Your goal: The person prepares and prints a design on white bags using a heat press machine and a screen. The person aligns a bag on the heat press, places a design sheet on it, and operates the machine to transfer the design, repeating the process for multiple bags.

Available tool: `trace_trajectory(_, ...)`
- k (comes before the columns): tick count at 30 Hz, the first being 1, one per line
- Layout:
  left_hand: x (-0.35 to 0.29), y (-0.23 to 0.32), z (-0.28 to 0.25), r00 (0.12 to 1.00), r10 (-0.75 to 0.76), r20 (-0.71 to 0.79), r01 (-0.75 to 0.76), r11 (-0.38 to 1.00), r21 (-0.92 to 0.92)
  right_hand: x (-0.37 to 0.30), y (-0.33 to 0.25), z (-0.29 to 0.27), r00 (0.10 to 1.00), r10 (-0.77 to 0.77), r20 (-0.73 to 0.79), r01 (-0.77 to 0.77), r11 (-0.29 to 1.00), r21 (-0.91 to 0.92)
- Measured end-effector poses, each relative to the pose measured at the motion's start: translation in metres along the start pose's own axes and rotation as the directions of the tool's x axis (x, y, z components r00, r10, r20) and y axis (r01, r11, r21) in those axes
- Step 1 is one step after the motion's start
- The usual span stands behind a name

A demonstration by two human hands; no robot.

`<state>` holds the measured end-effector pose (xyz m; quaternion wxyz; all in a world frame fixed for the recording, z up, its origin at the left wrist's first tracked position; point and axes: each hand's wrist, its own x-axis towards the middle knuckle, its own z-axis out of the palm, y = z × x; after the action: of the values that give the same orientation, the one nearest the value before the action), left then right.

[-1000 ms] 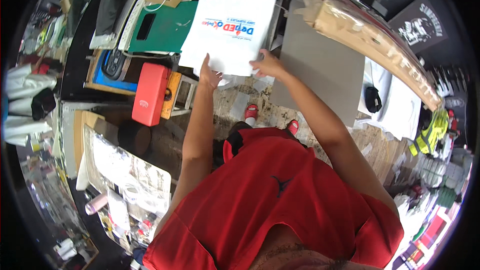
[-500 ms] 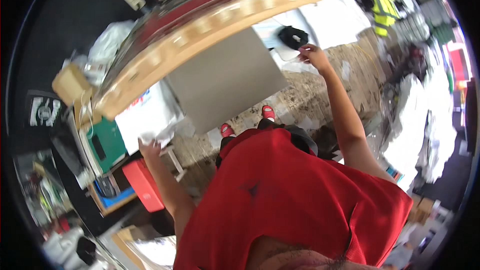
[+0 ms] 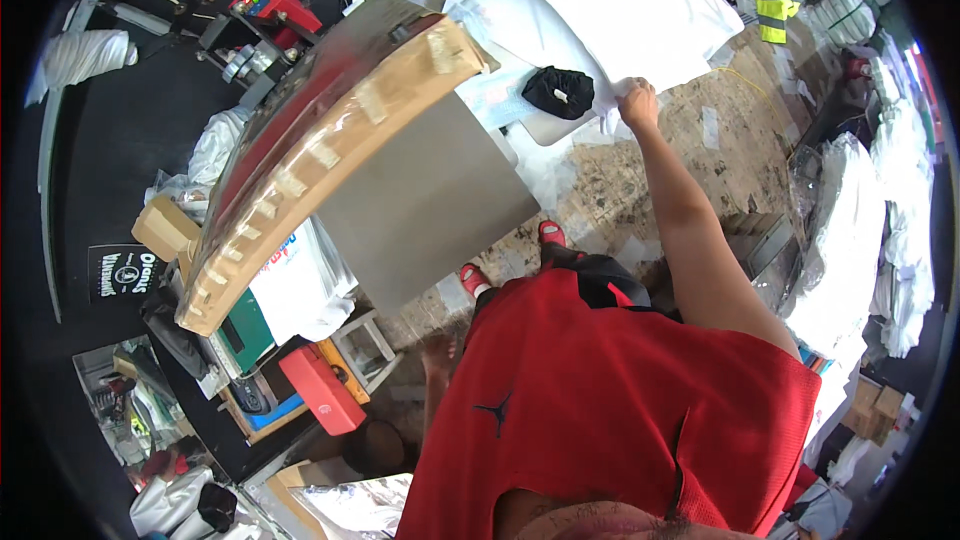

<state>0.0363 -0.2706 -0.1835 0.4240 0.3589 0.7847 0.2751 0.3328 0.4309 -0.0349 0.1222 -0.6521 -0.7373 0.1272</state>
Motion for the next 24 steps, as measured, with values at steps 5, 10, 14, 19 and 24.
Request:
trace_trajectory(5,-0.003,0.146,-0.004,0.918,-0.396,0.029,0.397,0.915,-0.070,0.010,0.030,0.003,0.999,0.006,0.048,-0.006,1.000,0.003)
trace_trajectory(10,0.015,0.188,-0.018,0.914,-0.403,0.051,0.406,0.908,-0.099,0.022,0.012,-0.027,0.983,0.070,-0.172,-0.038,0.983,0.180)
trace_trajectory(14,0.063,0.261,-0.038,0.937,-0.127,0.324,0.137,0.991,-0.007,0.009,0.006,-0.107,0.950,0.018,-0.312,0.042,0.982,0.185)
trace_trajectory(19,0.127,0.393,-0.025,0.919,0.276,0.283,-0.117,0.874,-0.473,-0.072,-0.042,-0.223,0.919,-0.204,-0.337,0.261,0.956,0.133)
trace_trajectory(24,0.163,0.520,-0.014,0.834,0.267,0.483,0.264,0.575,-0.774,-0.209,-0.082,-0.243,0.786,-0.612,0.088,0.580,0.778,0.241)
